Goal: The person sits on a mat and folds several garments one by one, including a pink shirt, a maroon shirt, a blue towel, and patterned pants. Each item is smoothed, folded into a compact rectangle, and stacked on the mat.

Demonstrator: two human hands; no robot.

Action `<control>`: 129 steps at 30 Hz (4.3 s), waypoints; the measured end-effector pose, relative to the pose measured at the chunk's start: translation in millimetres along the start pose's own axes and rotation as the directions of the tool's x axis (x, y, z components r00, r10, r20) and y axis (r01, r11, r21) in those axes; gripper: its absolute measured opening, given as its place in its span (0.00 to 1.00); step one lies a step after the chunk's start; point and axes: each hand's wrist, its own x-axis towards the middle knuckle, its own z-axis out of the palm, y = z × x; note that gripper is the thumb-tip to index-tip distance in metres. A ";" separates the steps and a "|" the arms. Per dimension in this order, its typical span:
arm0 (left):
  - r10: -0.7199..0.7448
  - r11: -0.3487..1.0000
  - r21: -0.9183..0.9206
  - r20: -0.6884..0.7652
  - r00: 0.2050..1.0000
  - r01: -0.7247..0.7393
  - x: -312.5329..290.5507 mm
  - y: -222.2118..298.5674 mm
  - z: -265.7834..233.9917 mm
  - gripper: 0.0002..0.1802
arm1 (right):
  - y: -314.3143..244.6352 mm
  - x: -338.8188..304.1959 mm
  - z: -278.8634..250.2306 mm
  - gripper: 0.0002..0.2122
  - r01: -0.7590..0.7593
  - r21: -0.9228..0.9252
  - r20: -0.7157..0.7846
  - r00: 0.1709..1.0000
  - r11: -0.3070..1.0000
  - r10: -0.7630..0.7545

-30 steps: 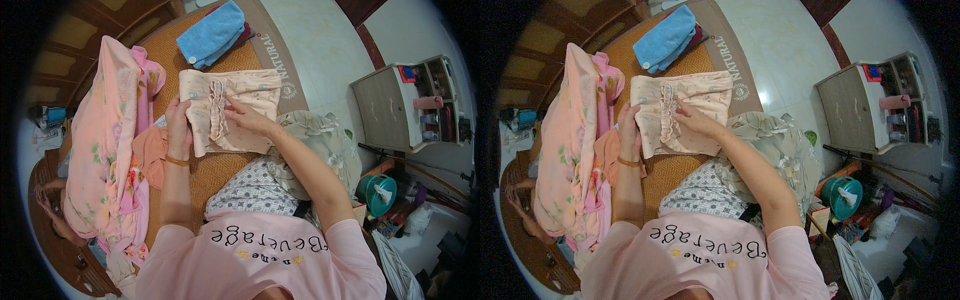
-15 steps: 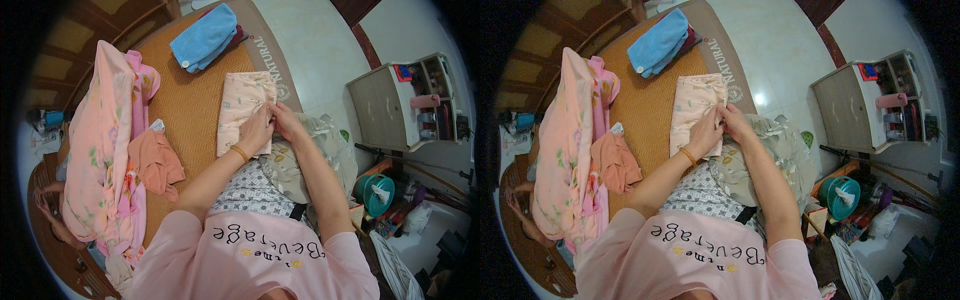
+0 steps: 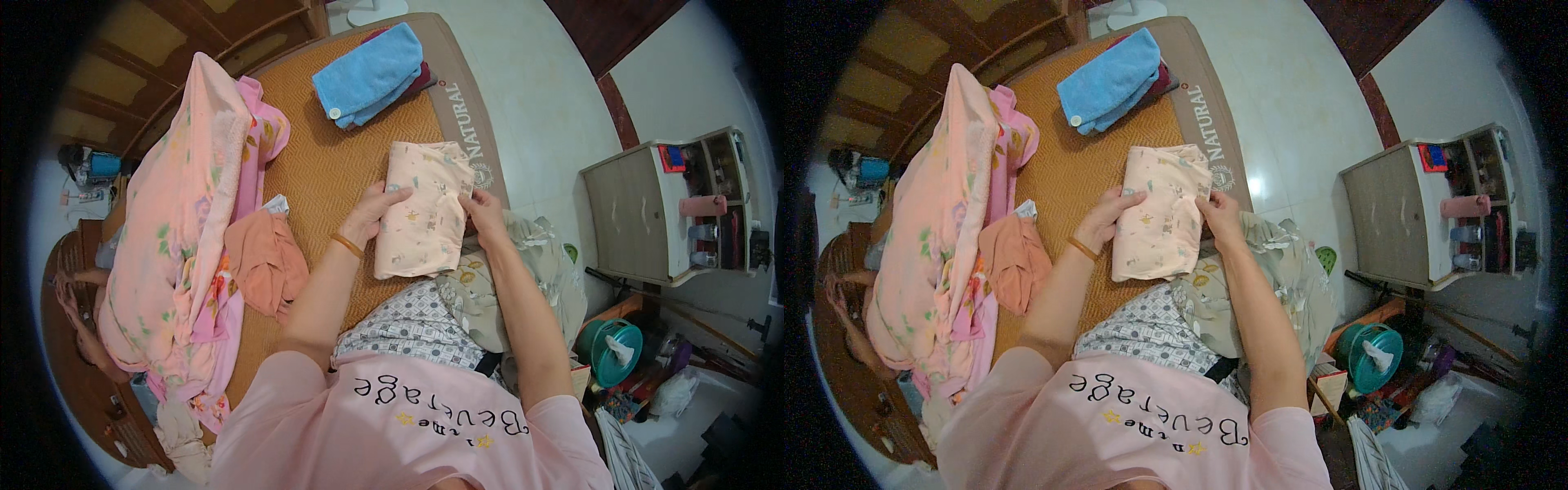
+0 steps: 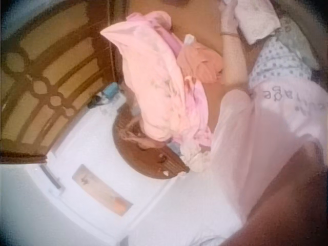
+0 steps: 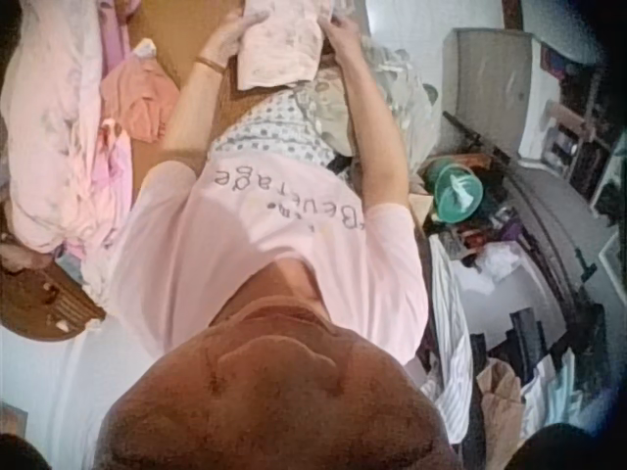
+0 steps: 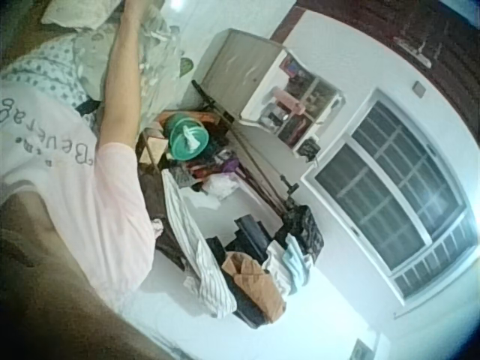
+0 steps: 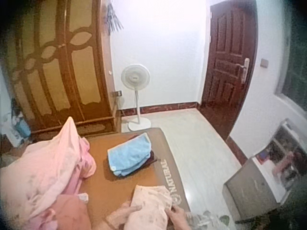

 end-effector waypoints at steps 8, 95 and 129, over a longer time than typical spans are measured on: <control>0.232 0.954 -0.249 0.251 0.940 -0.169 -24.0 70.1 25.6 0.25 | -16.9 -4.8 -4.8 0.19 -0.092 0.551 0.151 0.988 0.829 0.009; 0.933 -0.022 0.999 0.033 0.358 -0.034 -148.1 133.5 35.0 0.07 | -220.7 -188.4 21.3 0.13 0.787 -0.605 0.144 0.255 0.119 -0.956; 0.542 0.430 0.376 0.619 0.568 -0.821 -54.5 304.3 256.7 0.16 | -358.2 -228.4 -213.9 0.11 0.349 -0.935 -0.152 -0.241 0.061 -0.959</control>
